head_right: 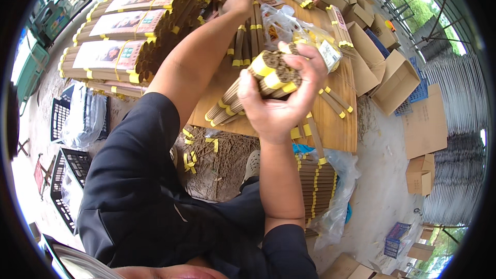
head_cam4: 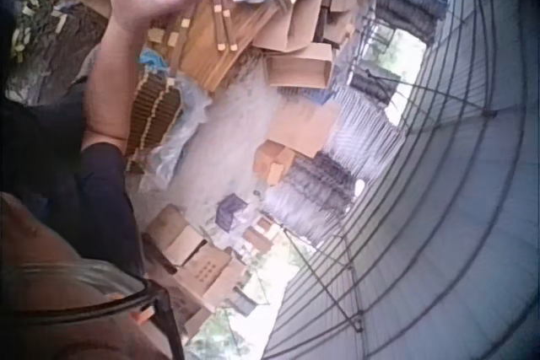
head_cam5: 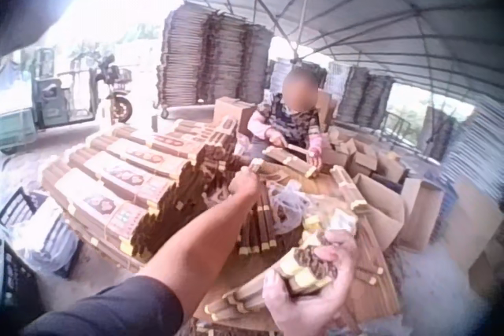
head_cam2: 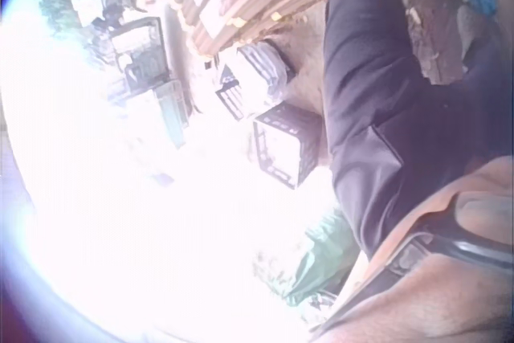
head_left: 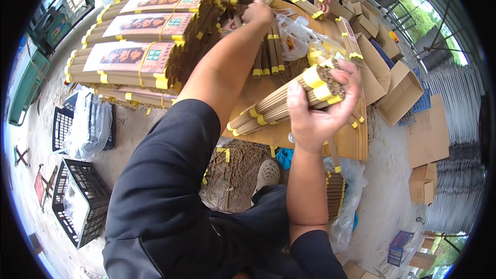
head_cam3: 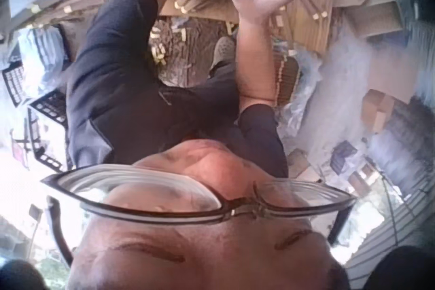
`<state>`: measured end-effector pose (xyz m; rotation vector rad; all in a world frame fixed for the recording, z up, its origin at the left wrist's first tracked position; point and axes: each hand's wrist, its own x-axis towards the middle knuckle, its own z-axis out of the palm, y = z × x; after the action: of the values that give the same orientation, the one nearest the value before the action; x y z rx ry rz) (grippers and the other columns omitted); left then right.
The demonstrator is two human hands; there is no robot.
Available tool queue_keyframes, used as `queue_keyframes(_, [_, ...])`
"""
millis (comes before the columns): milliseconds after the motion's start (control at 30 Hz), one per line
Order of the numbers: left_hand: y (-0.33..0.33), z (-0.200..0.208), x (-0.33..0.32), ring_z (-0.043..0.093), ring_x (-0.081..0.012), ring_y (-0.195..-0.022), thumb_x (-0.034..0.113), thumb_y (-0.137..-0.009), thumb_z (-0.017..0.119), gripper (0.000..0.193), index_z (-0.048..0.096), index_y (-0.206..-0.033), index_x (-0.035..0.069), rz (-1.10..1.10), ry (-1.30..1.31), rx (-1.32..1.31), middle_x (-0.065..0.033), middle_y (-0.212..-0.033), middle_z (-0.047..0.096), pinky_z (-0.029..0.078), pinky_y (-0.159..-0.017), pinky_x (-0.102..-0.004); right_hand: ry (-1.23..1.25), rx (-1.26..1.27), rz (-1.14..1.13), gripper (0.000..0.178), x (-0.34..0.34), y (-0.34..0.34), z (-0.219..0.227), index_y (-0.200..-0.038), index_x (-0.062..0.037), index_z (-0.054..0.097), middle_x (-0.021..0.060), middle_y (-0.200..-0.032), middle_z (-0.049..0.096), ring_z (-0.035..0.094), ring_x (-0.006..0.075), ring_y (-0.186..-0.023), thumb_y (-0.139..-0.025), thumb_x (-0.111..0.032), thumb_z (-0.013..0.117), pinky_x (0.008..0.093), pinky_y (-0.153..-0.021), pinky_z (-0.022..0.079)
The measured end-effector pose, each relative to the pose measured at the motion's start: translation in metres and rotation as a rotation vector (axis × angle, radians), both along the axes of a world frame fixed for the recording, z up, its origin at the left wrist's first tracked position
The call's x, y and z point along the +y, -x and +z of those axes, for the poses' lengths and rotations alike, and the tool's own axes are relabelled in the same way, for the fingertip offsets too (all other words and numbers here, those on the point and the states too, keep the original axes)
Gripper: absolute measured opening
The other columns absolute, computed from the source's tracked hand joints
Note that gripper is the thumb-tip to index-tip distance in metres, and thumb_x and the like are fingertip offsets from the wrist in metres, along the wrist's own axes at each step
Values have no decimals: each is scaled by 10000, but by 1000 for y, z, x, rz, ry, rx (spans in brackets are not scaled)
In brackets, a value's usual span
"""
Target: The person gathers loose incense sticks and bundles them into groups, securing each bundle with yellow rubber bands. The person repeatedly picks up sticks, aligns them, and wraps bands around the bundles before placing them on a stack.
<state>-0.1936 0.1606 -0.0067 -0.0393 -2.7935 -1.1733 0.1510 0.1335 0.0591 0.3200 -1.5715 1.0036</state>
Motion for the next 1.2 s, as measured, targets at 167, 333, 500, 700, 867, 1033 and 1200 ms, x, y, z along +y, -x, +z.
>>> queue_keyframes(167, [-14,6,-15,541,-368,-1304,545,-925,703,712,524,-1385,33,53,-116,300,-182,-1379,561,502,-1035,-472,-49,-28,-48,738,-3,1,4,-1343,-27,433,161,-1354,465,503,253,-1232,-725,-39,836,411,-1060,456])
queue_keyframes(333, [-179,43,-110,507,-341,-1389,742,-1023,219,907,401,-1556,31,-959,-1283,-289,-187,-1516,522,399,-1154,-511,-3,-71,-183,1109,5,-6,9,-1590,-37,141,151,-1441,396,497,220,-1256,-747,5,862,359,-1030,498])
queue_keyframes(500, [-251,12,-177,526,-312,-1373,574,-807,827,1040,374,-1571,34,-1148,-1018,78,-175,-1489,546,394,-1158,-461,65,-127,107,1303,-22,-4,8,-1638,-74,2,159,-1513,358,478,253,-1301,-736,-131,941,414,-1107,431])
queue_keyframes(700, [-258,-2,-191,606,-161,-1177,154,-740,839,774,508,-1425,15,-999,-709,181,-115,-1314,635,502,-1015,-356,178,-331,416,1263,-38,5,-14,-1625,11,64,280,-1537,384,456,310,-1412,-790,-434,900,459,-1168,381])
queue_keyframes(867, [-258,-10,-199,659,-126,-958,133,-731,833,495,651,-1174,9,-1024,-679,90,-63,-1053,712,557,-858,-337,218,-349,538,1080,-46,3,-19,-1599,23,135,231,-1444,523,562,278,-1317,-875,-350,845,407,-1092,474])
queue_keyframes(1033, [-242,-3,-199,640,-94,-874,86,-721,816,396,669,-1081,9,-1074,-713,9,-36,-943,708,561,-790,-309,235,-291,466,988,-52,11,-22,-1577,55,178,231,-1415,552,588,299,-1290,-917,-328,805,413,-1068,486])
queue_keyframes(1200, [-236,-10,-200,652,-191,-1087,172,-723,881,699,548,-1322,31,-1090,-675,-73,-79,-1188,674,534,-972,-373,167,-398,447,1047,-38,23,-42,-1567,75,183,263,-1455,498,552,346,-1324,-892,-419,812,445,-1106,446])
